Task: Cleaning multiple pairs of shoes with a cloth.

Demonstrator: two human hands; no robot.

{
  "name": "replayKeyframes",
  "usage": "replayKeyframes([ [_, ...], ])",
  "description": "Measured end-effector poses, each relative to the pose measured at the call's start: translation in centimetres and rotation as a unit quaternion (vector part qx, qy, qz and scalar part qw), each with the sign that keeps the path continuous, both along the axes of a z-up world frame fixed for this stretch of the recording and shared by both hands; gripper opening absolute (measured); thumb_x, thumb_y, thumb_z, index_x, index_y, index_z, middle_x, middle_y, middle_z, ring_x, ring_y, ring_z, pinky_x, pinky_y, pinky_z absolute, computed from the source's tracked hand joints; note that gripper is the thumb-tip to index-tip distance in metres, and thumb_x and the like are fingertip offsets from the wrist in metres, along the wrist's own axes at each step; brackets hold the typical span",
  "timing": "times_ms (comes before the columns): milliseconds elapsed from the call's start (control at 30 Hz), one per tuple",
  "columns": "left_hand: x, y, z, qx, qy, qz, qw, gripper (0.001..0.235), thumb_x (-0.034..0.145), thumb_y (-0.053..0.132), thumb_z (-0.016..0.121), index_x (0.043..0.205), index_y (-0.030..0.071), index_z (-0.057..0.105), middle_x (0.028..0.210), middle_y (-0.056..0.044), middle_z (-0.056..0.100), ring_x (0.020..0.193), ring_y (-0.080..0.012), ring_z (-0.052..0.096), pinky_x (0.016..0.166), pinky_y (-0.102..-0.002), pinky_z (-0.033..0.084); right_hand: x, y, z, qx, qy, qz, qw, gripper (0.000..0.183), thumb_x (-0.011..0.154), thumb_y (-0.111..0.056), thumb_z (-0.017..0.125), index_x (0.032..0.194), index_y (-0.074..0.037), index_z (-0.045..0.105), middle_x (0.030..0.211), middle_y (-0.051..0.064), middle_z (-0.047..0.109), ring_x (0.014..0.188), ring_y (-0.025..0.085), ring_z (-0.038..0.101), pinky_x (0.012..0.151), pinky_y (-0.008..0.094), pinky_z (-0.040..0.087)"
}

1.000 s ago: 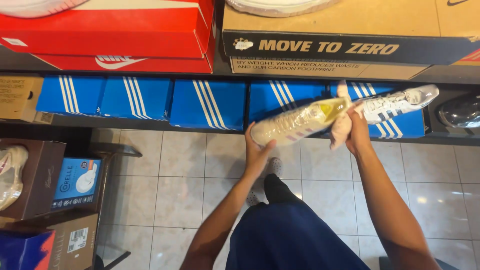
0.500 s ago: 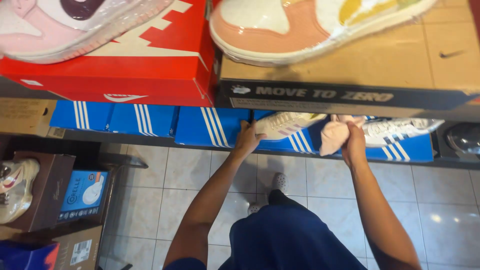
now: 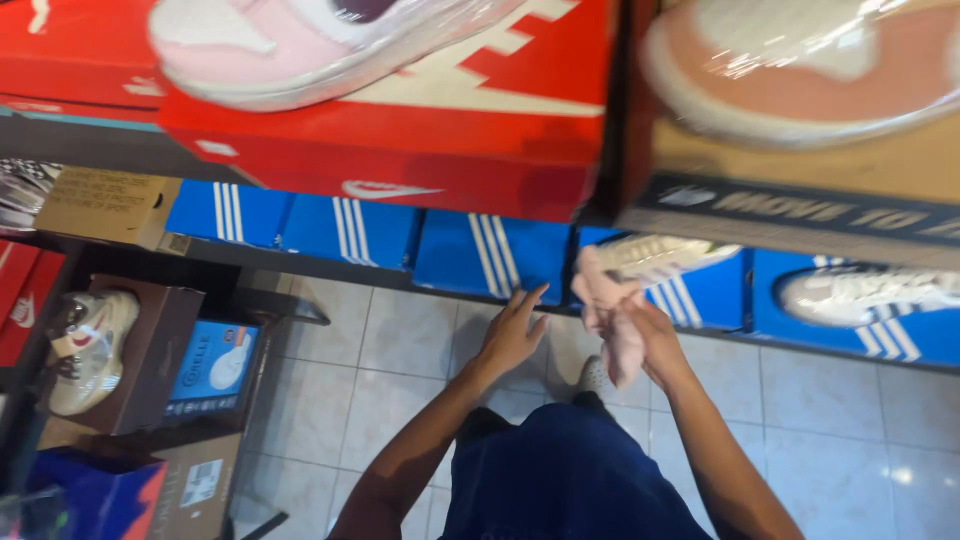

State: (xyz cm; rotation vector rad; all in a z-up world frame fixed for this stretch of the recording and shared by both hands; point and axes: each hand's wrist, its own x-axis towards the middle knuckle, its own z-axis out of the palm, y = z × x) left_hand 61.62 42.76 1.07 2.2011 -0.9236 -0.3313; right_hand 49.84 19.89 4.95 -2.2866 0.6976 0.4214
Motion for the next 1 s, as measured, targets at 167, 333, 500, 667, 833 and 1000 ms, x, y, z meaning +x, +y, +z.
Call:
replayKeyframes([
  [167, -1.4, 13.0, -2.7, -0.018, 0.036, 0.014, 0.999, 0.057, 0.100, 0.022, 0.057, 0.154, 0.018, 0.040, 0.116, -0.013, 0.059, 0.106, -0.0422, 0.067, 0.079, -0.049, 0.059, 8.0, 6.5, -4.9, 0.128, -0.236, -0.116, 0.956, 0.047, 0.107, -0.050, 0.056, 0.113, -0.006, 0.072, 0.107, 0.028, 0.069, 0.119, 0.047, 0.060, 0.096, 0.056, 0.047],
  [333, -3.1, 25.9, -3.6, 0.011, 0.094, 0.107, 0.990, 0.055, 0.100, 0.025, 0.056, 0.152, 0.012, 0.042, 0.116, -0.014, 0.059, 0.108, -0.0392, 0.066, 0.082, -0.050, 0.058, 17.2, 10.0, -11.8, -0.235, -0.205, 0.041, 0.949, 0.065, 0.099, -0.045, 0.053, 0.146, -0.001, 0.047, 0.145, 0.031, 0.046, 0.147, 0.049, 0.031, 0.122, 0.059, 0.023],
  [500, -3.2, 31.9, -2.0, 0.013, 0.162, 0.218, 0.962, 0.051, 0.105, 0.024, 0.048, 0.154, 0.012, 0.038, 0.121, -0.016, 0.058, 0.097, -0.0345, 0.069, 0.083, -0.048, 0.057, 24.9, 16.3, -12.5, -0.260, -0.196, 0.020, 0.945, 0.077, 0.101, -0.042, 0.048, 0.158, 0.005, 0.028, 0.154, 0.042, 0.033, 0.150, 0.054, 0.024, 0.126, 0.057, 0.012],
  [667, -1.3, 31.7, -5.9, 0.022, 0.151, 0.145, 0.978, 0.046, 0.103, 0.029, 0.054, 0.145, 0.012, 0.048, 0.122, -0.012, 0.061, 0.119, -0.0324, 0.064, 0.096, -0.044, 0.055, 24.2, 23.0, -10.0, -0.233, -0.283, 0.220, 0.904, 0.062, 0.104, -0.035, 0.043, 0.162, -0.012, 0.037, 0.164, 0.028, 0.031, 0.152, 0.044, 0.029, 0.123, 0.054, 0.027],
  [833, 2.9, 28.7, -12.3, -0.055, 0.026, 0.100, 0.993, 0.030, 0.101, 0.027, 0.061, 0.127, 0.014, 0.064, 0.104, -0.008, 0.068, 0.104, -0.0281, 0.069, 0.089, -0.038, 0.056, 18.0, 18.5, -12.6, -0.302, -0.397, 0.145, 0.855, 0.037, 0.104, -0.029, 0.051, 0.137, -0.019, 0.063, 0.158, 0.015, 0.049, 0.144, 0.032, 0.049, 0.116, 0.044, 0.041],
  [1000, 9.9, 22.3, -17.9, -0.097, 0.347, 0.149, 0.921, 0.037, 0.099, 0.024, 0.062, 0.135, 0.021, 0.057, 0.124, -0.018, 0.066, 0.094, -0.0294, 0.075, 0.079, -0.042, 0.063, 13.4, 15.4, -11.7, -0.351, -0.407, 0.072, 0.840, 0.034, 0.104, -0.020, 0.053, 0.131, -0.003, 0.063, 0.155, 0.023, 0.051, 0.139, 0.038, 0.053, 0.113, 0.046, 0.043],
])
